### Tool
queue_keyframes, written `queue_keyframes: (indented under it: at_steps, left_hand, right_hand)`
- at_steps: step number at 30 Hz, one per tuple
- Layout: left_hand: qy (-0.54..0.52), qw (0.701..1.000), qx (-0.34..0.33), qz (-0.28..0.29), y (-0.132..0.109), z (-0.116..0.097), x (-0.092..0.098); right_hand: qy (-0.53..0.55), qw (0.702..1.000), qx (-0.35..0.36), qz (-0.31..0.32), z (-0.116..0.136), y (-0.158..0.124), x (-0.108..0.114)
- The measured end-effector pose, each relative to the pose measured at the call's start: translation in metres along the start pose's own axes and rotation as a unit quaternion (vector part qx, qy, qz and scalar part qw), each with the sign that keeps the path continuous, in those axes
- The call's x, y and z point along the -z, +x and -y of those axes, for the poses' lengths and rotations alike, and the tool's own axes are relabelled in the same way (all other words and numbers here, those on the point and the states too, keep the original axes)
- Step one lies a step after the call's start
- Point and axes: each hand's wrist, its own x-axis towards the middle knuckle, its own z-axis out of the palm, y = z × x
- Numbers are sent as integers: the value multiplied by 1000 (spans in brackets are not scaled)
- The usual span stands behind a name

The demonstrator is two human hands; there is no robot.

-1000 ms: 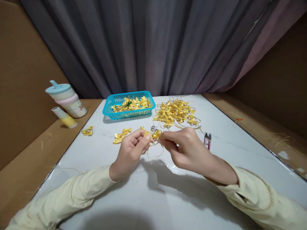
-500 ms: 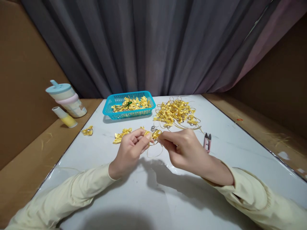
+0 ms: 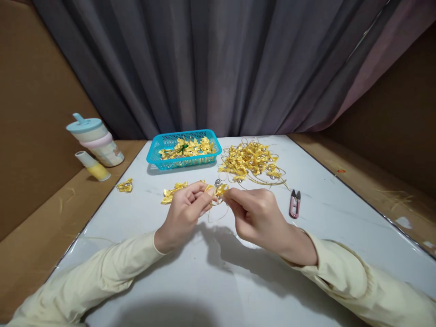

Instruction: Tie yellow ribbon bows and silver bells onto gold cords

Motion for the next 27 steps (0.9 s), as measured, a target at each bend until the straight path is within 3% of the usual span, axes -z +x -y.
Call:
queue_keyframes:
  at_steps: [11, 16, 20, 24, 27]
  left_hand:
    - [42, 999, -5, 1, -4, 4, -2]
    - [111, 990, -83, -19, -3, 2, -1]
    - [223, 960, -166, -42, 0, 1, 3]
    - [305, 914, -257, -70, 2, 2, 6]
    - [334, 888, -304, -86, 2, 3, 7]
  right_hand:
    - [-3, 1000, -2, 12, 0, 0, -1]
    - [11, 997, -54, 55, -2, 5, 4]
    - [-33, 987, -109, 116, -2, 7, 15]
    - [-63, 988, -134, 36, 7, 9, 27]
    - [-1, 986, -159, 52, 15, 11, 29]
